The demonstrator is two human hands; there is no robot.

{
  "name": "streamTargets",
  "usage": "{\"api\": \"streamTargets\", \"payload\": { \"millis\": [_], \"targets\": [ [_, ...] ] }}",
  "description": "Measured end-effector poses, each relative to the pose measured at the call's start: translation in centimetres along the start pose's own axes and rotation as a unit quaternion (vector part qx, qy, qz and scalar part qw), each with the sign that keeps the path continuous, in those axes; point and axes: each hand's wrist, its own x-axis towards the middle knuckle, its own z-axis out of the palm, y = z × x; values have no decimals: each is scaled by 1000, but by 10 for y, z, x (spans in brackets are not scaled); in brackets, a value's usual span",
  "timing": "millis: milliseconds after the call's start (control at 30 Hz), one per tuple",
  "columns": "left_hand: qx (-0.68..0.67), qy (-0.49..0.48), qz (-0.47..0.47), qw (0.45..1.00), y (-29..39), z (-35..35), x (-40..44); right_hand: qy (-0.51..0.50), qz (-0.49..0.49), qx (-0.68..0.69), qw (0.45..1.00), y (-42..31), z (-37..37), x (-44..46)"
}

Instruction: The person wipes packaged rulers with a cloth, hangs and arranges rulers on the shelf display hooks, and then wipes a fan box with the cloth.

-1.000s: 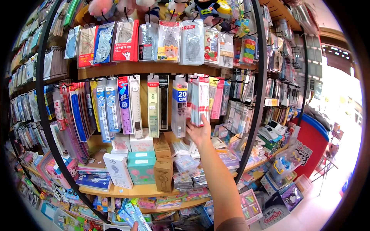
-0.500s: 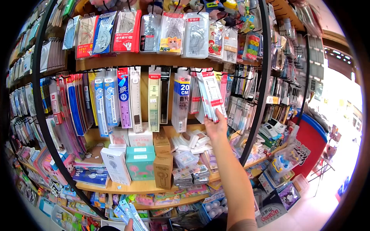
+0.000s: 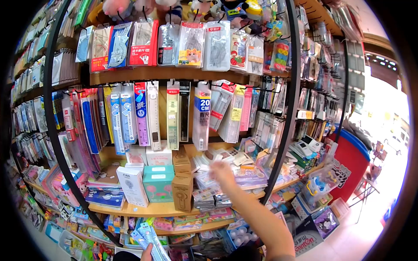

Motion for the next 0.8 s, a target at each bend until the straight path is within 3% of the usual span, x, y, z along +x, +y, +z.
{"api": "streamTargets", "payload": {
  "millis": [33,67,100,167,200,233,267,333,433,533,633,733,800],
  "targets": [
    [-4,-2,7,1000,-2,2,2,-79,41,-175,980,3,5,-27],
    [-38,-35,0,999,-9,-3,14,-123,-6,-243,962,45,3,-42],
    [-48,-32,-8,998,-9,9,7,-225,-62,-383,894,47,13,-74],
    [-34,-11,1,999,-10,50,-15,-319,12,-384,867,71,21,-138],
    [-24,-24,48,998,-12,72,-31,-352,-63,-396,846,115,14,-155],
    [-42,-66,17,997,-22,72,-18,-378,60,-424,821,90,26,-178],
    [-60,-109,-13,992,-30,71,-3,-358,-36,-352,864,113,22,-194],
    [-45,-139,4,989,-33,87,-9,-292,-59,-267,916,106,24,-209],
    [-40,-135,8,990,-28,107,-30,-341,59,-270,899,102,12,-191],
    [-31,-102,30,994,-27,122,-47,-332,5,-333,882,75,13,-198],
    [-7,-94,103,990,-28,134,-56,-285,-150,-418,849,86,9,-207],
    [-12,-116,105,988,-29,135,-58,-332,-126,-447,821,82,7,-201],
    [-46,-137,72,987,-32,126,-48,-355,-91,-410,835,77,7,-196]
  ]
}}
